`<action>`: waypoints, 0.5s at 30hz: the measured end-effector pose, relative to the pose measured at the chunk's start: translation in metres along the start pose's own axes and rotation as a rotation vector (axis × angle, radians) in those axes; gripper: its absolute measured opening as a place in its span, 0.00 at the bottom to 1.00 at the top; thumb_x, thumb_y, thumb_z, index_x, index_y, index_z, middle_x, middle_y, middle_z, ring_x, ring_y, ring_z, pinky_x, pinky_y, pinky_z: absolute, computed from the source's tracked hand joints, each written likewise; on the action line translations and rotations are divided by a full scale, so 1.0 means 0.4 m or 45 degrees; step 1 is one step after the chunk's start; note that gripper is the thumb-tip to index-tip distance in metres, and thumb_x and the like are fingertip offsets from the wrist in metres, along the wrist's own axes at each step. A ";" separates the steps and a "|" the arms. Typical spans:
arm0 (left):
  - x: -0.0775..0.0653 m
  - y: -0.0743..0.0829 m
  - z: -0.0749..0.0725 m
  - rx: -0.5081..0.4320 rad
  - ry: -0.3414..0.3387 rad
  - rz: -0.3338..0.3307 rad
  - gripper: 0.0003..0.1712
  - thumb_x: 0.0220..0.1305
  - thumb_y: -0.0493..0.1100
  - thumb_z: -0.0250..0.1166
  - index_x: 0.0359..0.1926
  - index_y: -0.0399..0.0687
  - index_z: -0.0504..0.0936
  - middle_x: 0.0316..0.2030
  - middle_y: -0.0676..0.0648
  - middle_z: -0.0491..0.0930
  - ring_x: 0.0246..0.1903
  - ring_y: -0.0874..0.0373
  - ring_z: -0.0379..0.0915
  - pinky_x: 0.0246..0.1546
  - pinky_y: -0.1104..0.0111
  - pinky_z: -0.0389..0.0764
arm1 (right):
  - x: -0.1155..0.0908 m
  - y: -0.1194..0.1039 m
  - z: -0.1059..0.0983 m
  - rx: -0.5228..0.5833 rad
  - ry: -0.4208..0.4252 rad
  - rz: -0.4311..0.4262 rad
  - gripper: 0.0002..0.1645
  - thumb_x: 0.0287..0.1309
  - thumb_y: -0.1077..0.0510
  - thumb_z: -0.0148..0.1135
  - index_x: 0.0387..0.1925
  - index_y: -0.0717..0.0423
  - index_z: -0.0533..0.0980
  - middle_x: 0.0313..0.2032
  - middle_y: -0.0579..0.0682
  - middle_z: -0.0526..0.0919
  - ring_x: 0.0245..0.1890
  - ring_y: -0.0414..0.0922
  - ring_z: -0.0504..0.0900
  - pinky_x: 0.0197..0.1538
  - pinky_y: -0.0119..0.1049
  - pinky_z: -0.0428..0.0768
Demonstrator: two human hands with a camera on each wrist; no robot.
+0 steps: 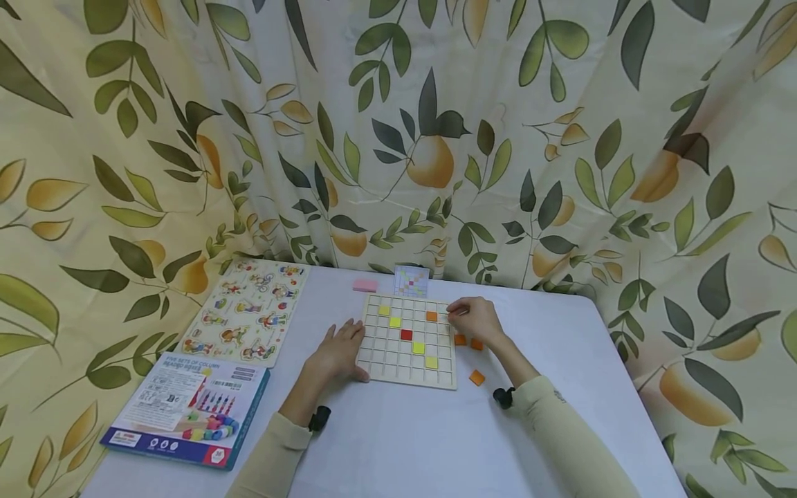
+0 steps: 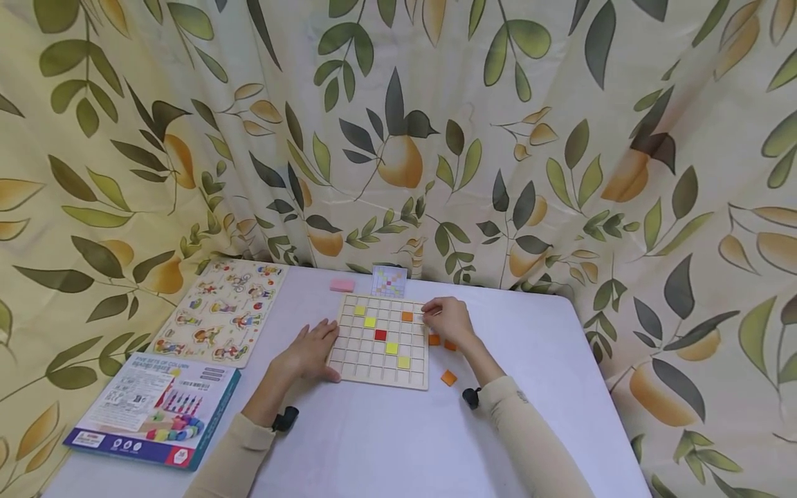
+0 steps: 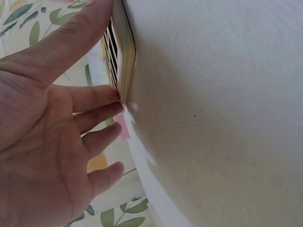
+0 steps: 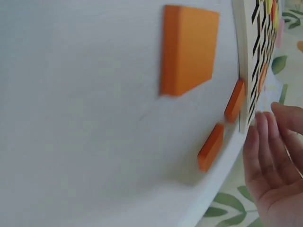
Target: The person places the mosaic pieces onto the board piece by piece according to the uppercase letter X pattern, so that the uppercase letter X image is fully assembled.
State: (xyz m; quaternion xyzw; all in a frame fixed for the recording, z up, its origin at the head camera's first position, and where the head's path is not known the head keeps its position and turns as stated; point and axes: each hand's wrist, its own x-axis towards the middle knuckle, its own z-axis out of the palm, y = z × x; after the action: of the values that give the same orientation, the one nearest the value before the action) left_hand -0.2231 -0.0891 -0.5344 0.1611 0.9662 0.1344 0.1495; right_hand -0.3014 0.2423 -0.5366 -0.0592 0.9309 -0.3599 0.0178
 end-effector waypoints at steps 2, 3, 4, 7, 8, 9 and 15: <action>-0.001 -0.001 0.001 0.005 -0.001 -0.001 0.65 0.49 0.59 0.83 0.78 0.34 0.61 0.80 0.40 0.56 0.81 0.43 0.44 0.80 0.44 0.45 | -0.014 0.005 -0.012 -0.031 -0.009 -0.011 0.11 0.61 0.60 0.73 0.44 0.58 0.88 0.35 0.48 0.90 0.35 0.44 0.86 0.40 0.40 0.85; -0.001 -0.001 0.000 0.005 0.000 0.000 0.64 0.49 0.59 0.83 0.78 0.34 0.61 0.80 0.40 0.56 0.81 0.43 0.44 0.80 0.44 0.45 | -0.022 0.007 -0.017 -0.053 -0.012 -0.011 0.11 0.60 0.61 0.73 0.44 0.58 0.88 0.35 0.48 0.89 0.35 0.45 0.86 0.41 0.41 0.85; -0.001 0.000 0.000 0.009 0.001 0.000 0.64 0.50 0.59 0.83 0.78 0.34 0.61 0.80 0.40 0.56 0.81 0.43 0.44 0.80 0.45 0.45 | -0.030 0.010 -0.023 -0.071 -0.020 -0.007 0.11 0.60 0.61 0.73 0.45 0.58 0.87 0.35 0.48 0.89 0.36 0.45 0.86 0.42 0.42 0.85; -0.002 0.001 -0.001 0.017 0.000 0.008 0.64 0.50 0.59 0.83 0.78 0.34 0.61 0.80 0.40 0.56 0.81 0.43 0.44 0.80 0.44 0.46 | -0.053 0.024 -0.040 -0.128 -0.059 0.009 0.13 0.58 0.63 0.74 0.45 0.59 0.87 0.37 0.50 0.89 0.39 0.46 0.86 0.45 0.44 0.86; -0.001 0.002 -0.002 0.014 0.003 0.011 0.64 0.50 0.59 0.83 0.78 0.34 0.61 0.80 0.39 0.57 0.81 0.43 0.44 0.80 0.44 0.46 | -0.060 0.029 -0.046 -0.143 -0.073 0.015 0.13 0.57 0.63 0.75 0.45 0.59 0.87 0.38 0.50 0.89 0.40 0.47 0.86 0.45 0.44 0.86; -0.001 0.003 -0.002 0.012 0.004 0.012 0.64 0.50 0.59 0.83 0.78 0.34 0.61 0.80 0.39 0.57 0.81 0.43 0.44 0.80 0.44 0.46 | -0.067 0.033 -0.052 -0.159 -0.088 0.020 0.14 0.55 0.63 0.76 0.45 0.59 0.87 0.38 0.51 0.89 0.40 0.47 0.86 0.47 0.45 0.86; 0.000 0.002 0.000 0.014 -0.003 -0.006 0.65 0.49 0.59 0.83 0.78 0.34 0.61 0.80 0.39 0.56 0.81 0.43 0.44 0.80 0.44 0.45 | -0.098 0.059 -0.072 -0.227 -0.146 0.003 0.18 0.49 0.65 0.78 0.45 0.61 0.86 0.38 0.52 0.89 0.40 0.48 0.85 0.50 0.49 0.84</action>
State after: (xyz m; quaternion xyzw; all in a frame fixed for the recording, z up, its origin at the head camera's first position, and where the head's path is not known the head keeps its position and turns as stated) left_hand -0.2227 -0.0884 -0.5342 0.1598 0.9672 0.1286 0.1501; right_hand -0.2669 0.2838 -0.5317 -0.0801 0.9568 -0.2714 0.0660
